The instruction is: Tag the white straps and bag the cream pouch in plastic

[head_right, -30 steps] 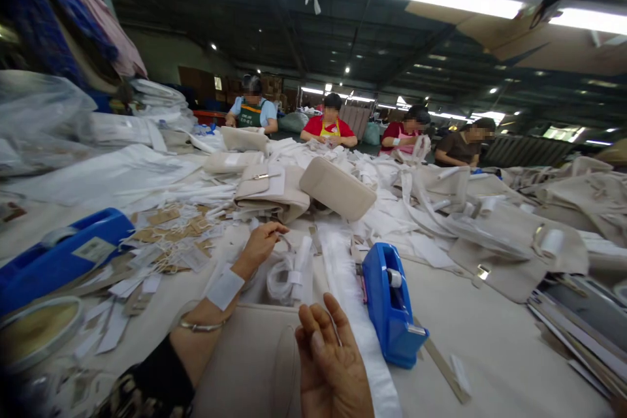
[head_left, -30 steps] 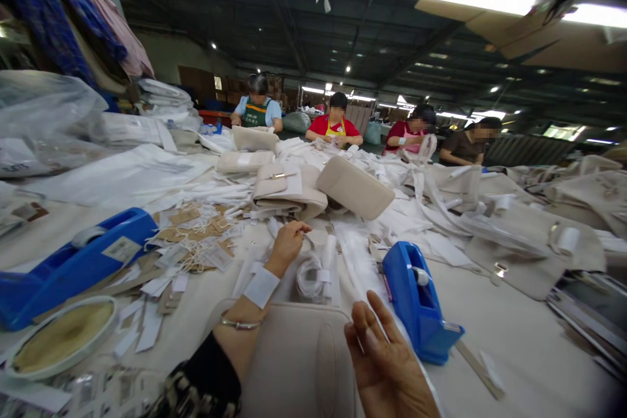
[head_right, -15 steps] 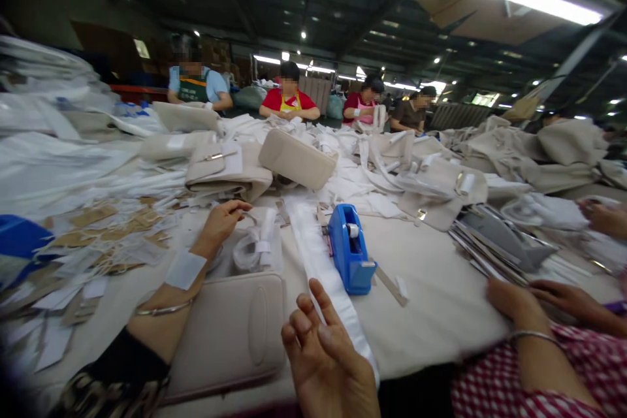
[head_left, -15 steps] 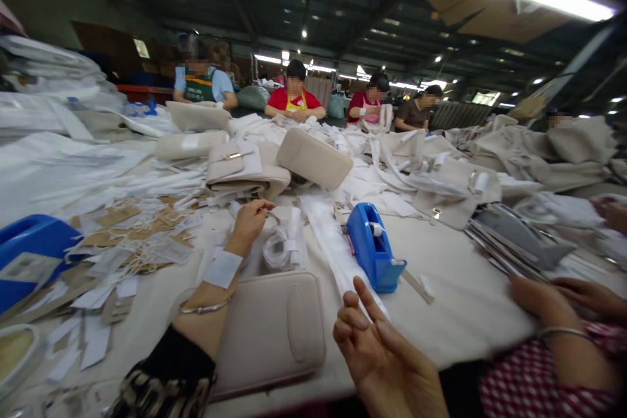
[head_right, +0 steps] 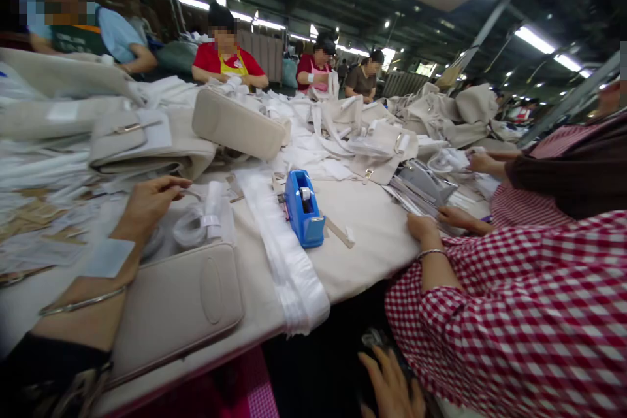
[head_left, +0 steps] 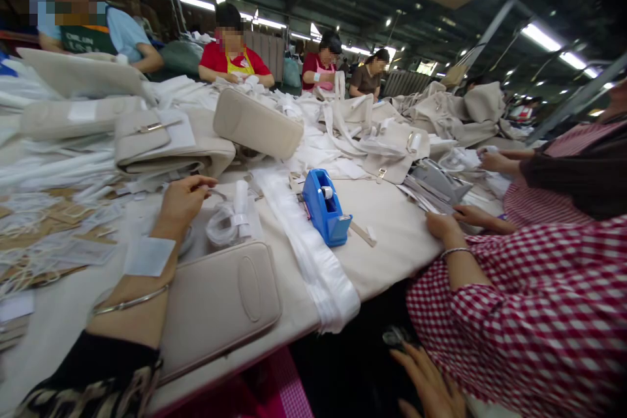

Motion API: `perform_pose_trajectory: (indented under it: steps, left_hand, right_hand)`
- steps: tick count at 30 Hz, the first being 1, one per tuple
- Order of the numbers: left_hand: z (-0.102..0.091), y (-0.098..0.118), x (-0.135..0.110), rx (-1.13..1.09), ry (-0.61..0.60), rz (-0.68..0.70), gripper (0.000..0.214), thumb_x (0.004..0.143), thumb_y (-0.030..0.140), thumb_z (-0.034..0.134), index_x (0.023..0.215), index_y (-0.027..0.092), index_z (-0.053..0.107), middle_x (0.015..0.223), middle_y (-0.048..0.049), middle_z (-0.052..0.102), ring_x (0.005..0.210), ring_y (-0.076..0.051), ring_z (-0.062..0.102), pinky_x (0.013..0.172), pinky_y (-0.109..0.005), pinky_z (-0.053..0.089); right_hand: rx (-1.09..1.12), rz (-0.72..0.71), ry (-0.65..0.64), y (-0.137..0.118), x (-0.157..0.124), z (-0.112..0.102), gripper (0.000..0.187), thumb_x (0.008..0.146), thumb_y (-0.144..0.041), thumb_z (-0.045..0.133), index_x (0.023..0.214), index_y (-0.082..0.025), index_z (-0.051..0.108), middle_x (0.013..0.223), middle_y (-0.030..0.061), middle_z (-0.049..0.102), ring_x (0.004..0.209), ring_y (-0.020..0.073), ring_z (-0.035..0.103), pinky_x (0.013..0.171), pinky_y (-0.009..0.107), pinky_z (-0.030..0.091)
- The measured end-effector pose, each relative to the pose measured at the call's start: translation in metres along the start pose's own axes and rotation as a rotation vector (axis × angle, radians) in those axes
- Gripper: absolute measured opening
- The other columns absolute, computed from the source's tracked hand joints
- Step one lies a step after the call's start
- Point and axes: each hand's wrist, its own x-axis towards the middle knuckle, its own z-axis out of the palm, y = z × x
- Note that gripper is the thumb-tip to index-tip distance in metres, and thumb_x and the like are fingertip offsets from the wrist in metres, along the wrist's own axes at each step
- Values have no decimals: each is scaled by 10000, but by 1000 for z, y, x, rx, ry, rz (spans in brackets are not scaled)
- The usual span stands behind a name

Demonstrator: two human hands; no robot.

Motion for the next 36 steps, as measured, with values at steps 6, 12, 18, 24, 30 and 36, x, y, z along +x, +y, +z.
perform_pose_trajectory:
  steps: [6,12,18,24,30,36]
  left_hand:
    - [2,-2,1,-25,22,5,428,705,286,552,1055,112,727,1009,-94,729,753,-151,632,733,-262,504]
    - [2,-6,3,-67,31,13,392,704,291,561,1008,123,742,992,-87,735,751,-146,635,756,-271,519]
    - [3,-4,3,-88,51,3,364,711,289,564,982,129,747,965,-79,736,726,-141,624,737,-269,512]
    - [2,-3,2,-92,35,14,363,703,287,555,967,128,746,939,-71,733,710,-139,610,710,-258,491]
    - [2,-5,3,-115,55,13,363,701,284,556,967,125,746,939,-71,733,711,-138,610,722,-265,504]
    - [2,-3,1,-157,65,8,356,700,273,556,961,127,749,929,-65,736,701,-126,603,743,-261,518]
  right_hand:
    - [1198,239,-278,-80,8,37,525,725,-610,751,1091,-234,739,1304,129,641,1272,314,550,1096,473,427]
    - [1510,328,-413,-99,18,60,508,718,-528,805,1100,-202,728,1235,115,681,1160,226,642,966,327,547]
    - [1576,248,-533,-111,20,76,491,727,-472,812,1127,-207,709,1153,82,725,1063,169,690,929,271,564]
    - [1589,201,-530,-119,20,88,531,665,-447,853,1122,-223,702,1090,58,745,947,137,719,856,245,590]
    - [1596,103,-634,-130,19,94,543,598,-472,873,1062,-241,710,1006,4,728,821,79,697,799,192,583]
    - [1537,-20,-702,-145,20,98,505,533,-548,879,897,-250,697,845,-39,632,668,81,569,671,238,530]
